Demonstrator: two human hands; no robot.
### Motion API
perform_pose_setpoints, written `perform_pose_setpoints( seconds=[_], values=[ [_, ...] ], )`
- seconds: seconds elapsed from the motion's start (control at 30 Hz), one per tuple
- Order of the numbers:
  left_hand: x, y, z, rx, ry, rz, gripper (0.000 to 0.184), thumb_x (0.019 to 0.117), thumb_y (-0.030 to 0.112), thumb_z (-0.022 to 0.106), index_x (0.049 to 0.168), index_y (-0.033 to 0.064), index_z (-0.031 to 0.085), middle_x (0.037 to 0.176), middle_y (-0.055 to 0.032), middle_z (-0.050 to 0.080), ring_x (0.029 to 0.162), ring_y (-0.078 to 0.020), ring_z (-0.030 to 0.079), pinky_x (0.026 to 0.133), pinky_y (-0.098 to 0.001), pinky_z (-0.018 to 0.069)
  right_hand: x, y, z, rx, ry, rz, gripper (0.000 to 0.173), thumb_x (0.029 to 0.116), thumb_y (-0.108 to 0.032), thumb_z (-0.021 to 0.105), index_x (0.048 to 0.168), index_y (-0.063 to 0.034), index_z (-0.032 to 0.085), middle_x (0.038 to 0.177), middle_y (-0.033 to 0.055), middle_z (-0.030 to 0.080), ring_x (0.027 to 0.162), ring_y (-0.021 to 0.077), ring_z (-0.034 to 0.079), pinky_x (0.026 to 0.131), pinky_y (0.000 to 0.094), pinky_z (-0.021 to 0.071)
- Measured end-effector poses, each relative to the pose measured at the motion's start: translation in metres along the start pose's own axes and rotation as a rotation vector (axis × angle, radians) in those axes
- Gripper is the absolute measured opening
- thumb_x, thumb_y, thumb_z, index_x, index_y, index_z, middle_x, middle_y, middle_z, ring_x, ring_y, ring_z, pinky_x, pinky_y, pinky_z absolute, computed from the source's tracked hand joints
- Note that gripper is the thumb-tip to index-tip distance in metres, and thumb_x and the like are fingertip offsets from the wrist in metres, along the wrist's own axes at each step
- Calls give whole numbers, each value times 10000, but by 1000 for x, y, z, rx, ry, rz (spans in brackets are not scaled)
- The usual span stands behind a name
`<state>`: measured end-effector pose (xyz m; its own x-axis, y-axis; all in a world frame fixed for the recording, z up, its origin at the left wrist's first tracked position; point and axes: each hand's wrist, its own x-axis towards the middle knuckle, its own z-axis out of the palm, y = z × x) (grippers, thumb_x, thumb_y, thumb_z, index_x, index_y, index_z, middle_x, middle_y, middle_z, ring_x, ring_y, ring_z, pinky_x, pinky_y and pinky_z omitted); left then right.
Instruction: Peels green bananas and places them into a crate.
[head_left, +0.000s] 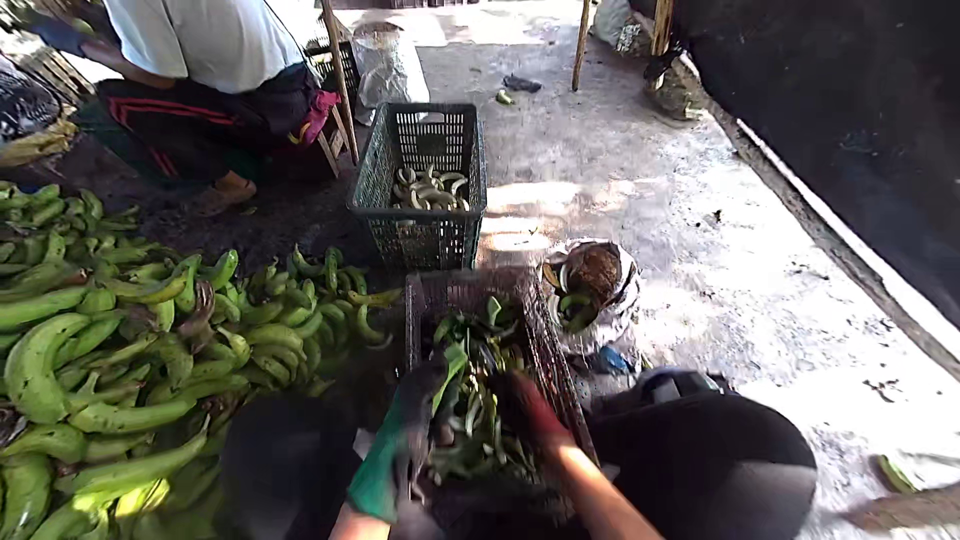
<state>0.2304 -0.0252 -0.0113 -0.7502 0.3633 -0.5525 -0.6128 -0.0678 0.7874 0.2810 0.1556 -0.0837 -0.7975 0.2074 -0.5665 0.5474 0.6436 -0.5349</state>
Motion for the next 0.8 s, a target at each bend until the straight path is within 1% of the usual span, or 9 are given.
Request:
perform_pose_setpoints(
  seconds=[0.1, 0.17, 0.23, 0.3, 0.4, 0.5, 0.6, 0.73, 0.8],
  values=[
    [4, 13, -7, -39, -60, 445, 393, 1015, 222, 584, 1360, 40, 539, 960, -24, 671, 759, -89, 646, 650, -261, 573, 3, 4, 14, 359, 2, -42, 432, 1098, -348, 391, 1329, -27, 564, 1019, 166, 694, 878, 280, 695, 811, 489, 575],
    [14, 32, -17, -100, -247, 708, 816, 938, 541, 642, 1523, 52, 348, 1339, -69, 597, 1148, -175, 624, 960, -391, 556, -1, -6, 13, 655, -14, -118, 450, 1106, -364, 329, 1353, -29, 498, 853, 92, 653, 693, 194, 649, 646, 403, 573],
    [30, 53, -19, -254, -403, 693, 899, 926, 729, 477, 1540, 93, 319, 1431, -129, 547, 1255, -297, 591, 999, -536, 533, 1, -11, 5, 888, 68, -247, 447, 1081, -324, 384, 1391, -16, 475, 872, 68, 676, 693, 160, 669, 633, 364, 594],
    [58, 55, -19, -556, -521, 474, 646, 1009, 624, 416, 1346, 97, 577, 1218, -158, 675, 1067, -295, 683, 870, -489, 594, 3, -14, 2, 1016, 150, -408, 469, 1042, -270, 509, 1429, -5, 498, 1022, 69, 718, 823, 143, 704, 743, 329, 615],
    [88, 48, -5, -806, -494, 250, 488, 1086, 448, 327, 1105, 61, 623, 873, -119, 683, 689, -190, 702, 540, -294, 601, -6, -25, -2, 865, 314, -551, 467, 986, -166, 600, 1418, 4, 551, 1310, 86, 654, 1116, 73, 648, 978, 244, 540],
    [90, 37, -2, -417, -116, 429, 257, 1087, 126, 367, 1212, 29, 570, 870, -68, 666, 713, -120, 664, 620, -261, 584, -8, -30, 5, 432, 570, -607, 437, 946, -325, 609, 1314, -105, 696, 1214, 114, 705, 1101, 199, 664, 967, 429, 543],
    [83, 24, 3, -284, -45, 420, 233, 1064, 109, 449, 1245, 11, 559, 910, -60, 658, 755, -107, 657, 676, -265, 582, -1, -48, 6, 121, 716, -613, 347, 895, -215, 648, 1222, -220, 765, 1144, 189, 712, 1037, 423, 671, 860, 661, 505],
    [77, 20, -2, -125, 83, 273, 304, 1102, 184, 399, 1262, -5, 576, 956, -68, 648, 774, -93, 626, 695, -249, 545, 28, -72, -21, -135, 855, -481, 326, 893, -213, 707, 1204, -288, 769, 1178, 234, 699, 1108, 514, 628, 952, 716, 430],
    [73, 20, -5, -146, -5, 208, 327, 1113, 257, 369, 1213, 25, 577, 830, -64, 653, 627, -99, 633, 533, -241, 550, 40, -75, -36, -42, 814, -302, 361, 950, -209, 658, 1296, -296, 717, 1230, 221, 682, 1168, 479, 607, 983, 686, 423]
  ],
)
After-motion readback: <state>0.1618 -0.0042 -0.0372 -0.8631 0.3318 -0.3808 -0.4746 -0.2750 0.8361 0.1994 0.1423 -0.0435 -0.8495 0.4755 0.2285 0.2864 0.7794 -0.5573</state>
